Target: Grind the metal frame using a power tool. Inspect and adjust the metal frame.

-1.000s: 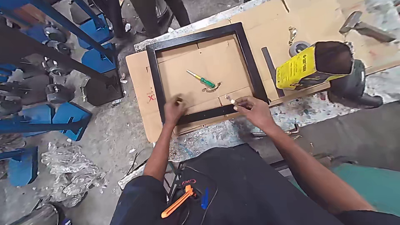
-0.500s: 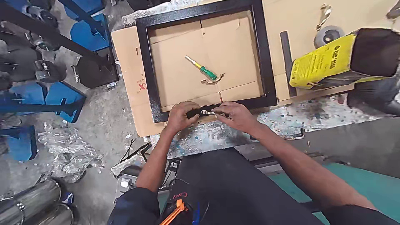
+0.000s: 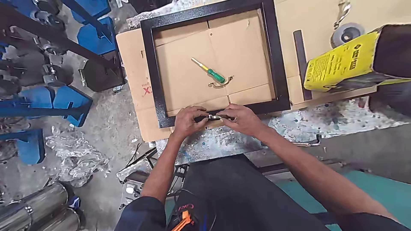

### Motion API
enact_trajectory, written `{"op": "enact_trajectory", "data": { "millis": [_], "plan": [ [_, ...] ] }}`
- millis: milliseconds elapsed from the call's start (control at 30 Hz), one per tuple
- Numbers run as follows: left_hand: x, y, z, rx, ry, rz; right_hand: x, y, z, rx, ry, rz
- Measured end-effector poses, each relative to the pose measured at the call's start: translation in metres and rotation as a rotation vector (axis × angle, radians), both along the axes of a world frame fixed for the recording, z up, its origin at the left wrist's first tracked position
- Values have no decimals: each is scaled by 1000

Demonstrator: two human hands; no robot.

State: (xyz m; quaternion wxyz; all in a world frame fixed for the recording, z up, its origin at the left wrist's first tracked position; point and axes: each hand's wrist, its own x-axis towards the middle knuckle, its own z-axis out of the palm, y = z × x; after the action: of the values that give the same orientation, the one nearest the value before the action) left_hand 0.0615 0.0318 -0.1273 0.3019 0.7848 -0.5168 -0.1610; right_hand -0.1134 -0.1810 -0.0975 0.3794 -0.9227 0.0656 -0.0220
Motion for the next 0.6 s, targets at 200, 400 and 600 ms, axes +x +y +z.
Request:
{"op": "enact_trajectory", "data": {
  "millis": [200, 400, 600],
  "plan": [
    [0, 1, -2, -13, -7, 12, 0, 1, -4, -4, -31, -17],
    [0, 2, -3, -8, -12, 12, -8, -1, 1, 74, -38, -115],
    [0, 3, -9, -24, 20, 22, -43, -22, -13, -72, -110, -248]
  ]
}}
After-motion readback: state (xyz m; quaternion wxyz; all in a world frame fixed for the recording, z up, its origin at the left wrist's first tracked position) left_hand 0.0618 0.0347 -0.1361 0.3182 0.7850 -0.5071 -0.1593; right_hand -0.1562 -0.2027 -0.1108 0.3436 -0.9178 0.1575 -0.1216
